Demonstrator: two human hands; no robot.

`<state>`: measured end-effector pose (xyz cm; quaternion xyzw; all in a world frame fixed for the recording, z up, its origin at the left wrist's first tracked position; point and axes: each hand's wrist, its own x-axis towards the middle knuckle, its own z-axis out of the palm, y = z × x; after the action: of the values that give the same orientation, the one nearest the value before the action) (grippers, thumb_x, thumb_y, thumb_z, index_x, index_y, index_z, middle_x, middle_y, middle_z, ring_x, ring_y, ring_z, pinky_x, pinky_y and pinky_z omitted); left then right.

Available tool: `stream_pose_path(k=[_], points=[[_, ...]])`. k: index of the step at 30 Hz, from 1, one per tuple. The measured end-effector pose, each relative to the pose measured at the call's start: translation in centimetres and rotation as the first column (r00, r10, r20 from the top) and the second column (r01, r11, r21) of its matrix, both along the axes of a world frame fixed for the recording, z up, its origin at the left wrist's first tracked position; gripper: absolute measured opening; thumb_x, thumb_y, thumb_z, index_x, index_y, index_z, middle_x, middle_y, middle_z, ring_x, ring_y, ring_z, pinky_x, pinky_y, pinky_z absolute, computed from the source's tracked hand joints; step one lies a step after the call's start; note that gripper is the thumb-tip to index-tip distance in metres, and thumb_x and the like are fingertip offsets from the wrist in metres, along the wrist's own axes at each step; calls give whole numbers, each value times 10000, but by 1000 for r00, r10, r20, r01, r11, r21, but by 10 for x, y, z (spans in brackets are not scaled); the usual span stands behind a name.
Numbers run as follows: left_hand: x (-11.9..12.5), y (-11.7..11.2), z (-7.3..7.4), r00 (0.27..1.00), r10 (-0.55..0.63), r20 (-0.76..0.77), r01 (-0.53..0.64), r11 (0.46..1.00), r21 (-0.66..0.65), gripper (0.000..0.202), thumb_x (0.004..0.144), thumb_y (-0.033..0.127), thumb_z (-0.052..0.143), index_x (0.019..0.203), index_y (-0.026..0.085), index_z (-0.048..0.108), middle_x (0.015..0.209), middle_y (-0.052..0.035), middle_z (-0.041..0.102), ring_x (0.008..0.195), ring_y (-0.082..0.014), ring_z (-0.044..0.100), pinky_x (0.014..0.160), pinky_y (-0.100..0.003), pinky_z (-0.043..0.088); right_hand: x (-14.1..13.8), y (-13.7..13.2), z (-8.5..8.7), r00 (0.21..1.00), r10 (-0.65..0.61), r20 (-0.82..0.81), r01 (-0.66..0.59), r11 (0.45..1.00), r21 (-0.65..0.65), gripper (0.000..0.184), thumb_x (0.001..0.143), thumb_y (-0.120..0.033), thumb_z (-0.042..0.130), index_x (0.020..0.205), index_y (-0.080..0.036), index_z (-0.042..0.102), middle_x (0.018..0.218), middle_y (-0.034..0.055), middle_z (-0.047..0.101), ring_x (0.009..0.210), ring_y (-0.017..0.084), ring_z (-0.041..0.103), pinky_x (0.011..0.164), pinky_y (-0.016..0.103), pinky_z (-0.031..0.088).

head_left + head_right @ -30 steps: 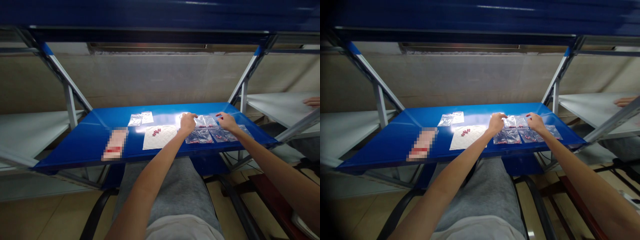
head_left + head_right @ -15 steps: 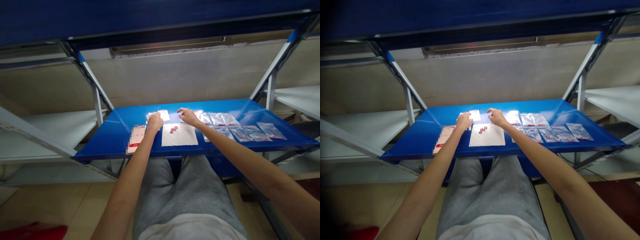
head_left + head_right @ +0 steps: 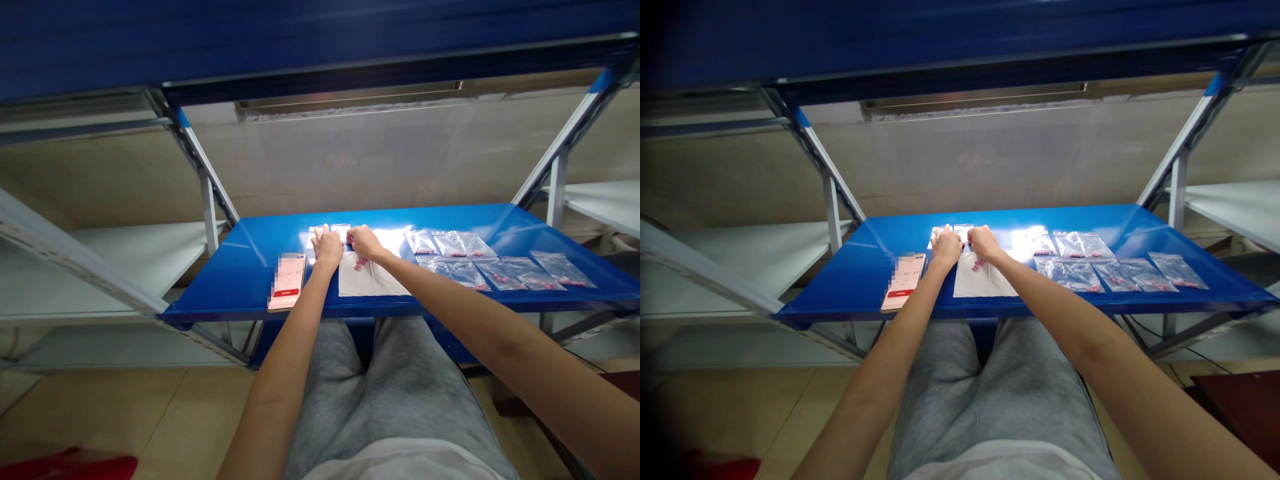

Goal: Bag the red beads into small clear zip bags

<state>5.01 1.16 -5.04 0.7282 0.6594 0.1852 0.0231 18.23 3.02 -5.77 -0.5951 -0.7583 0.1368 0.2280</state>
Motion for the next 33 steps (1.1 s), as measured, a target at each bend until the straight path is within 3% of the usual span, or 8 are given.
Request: stream_pose_path(k=[6,8,12,15,20,25,30,33], points=[[-4,-5,13,997,-25,76,17,994,108,250,981,205,550,1021,203,796,1397,-128,630,1314,-308,518,1074,-397,426,2,-1,24,993,-43,-108,37,998,-52,119,833,-162,697,952,-155,704,1018,146,744,1011,277,689,898,345,536],[-6,-10,22,980,-69,185,41,988,150,252,997,233,549,1063,229,792,1301,-118,695,1226,-286,591,1041,-381,452,9,-4,38,935,-74,-346,31,991,-129,237,881,-252,685,1101,-180,635,1084,139,704,964,250,708,855,380,582],[-6,-38,44,823,-236,517,108,958,265,183,969,267,633,1017,245,808,1093,-94,784,1012,-254,703,950,-358,502,29,-25,56,358,-183,-916,-188,946,-263,459,764,-327,844,1076,-225,524,1025,104,667,916,246,724,856,450,630],[-3,-78,52,688,-314,654,110,936,334,140,929,263,688,969,243,822,1018,-77,796,918,-235,718,880,-342,526,36,-60,56,157,-164,-974,-180,965,-191,466,699,-208,869,1043,-227,555,968,62,684,927,210,714,939,386,610],[-7,-140,46,562,-440,700,254,898,360,131,903,240,705,947,266,825,1041,-45,792,987,-220,718,856,-324,548,38,-132,45,143,-119,-983,-189,971,-145,507,689,-232,859,1138,-224,624,924,44,760,918,210,731,927,376,589],[-20,-162,47,525,-450,722,462,864,201,215,866,250,748,1074,266,800,1185,-37,768,962,-185,711,744,-266,528,42,-173,41,137,-114,-984,-117,985,-130,564,624,-230,881,1142,-236,655,919,44,796,872,217,749,863,356,575],[-13,-158,45,514,-280,811,224,956,188,335,908,351,699,1221,235,728,1169,-62,756,868,-162,700,713,-258,524,42,-183,42,161,-138,-977,-115,981,-157,539,626,-242,869,1131,-250,682,911,30,787,853,239,759,836,385,583],[-3,-155,38,413,-190,891,188,975,121,305,888,327,693,1150,176,732,968,-66,778,782,-172,717,720,-280,550,40,-185,43,219,-110,-969,-130,981,-141,506,676,-277,855,1150,-245,679,910,37,783,880,246,759,834,382,583]])
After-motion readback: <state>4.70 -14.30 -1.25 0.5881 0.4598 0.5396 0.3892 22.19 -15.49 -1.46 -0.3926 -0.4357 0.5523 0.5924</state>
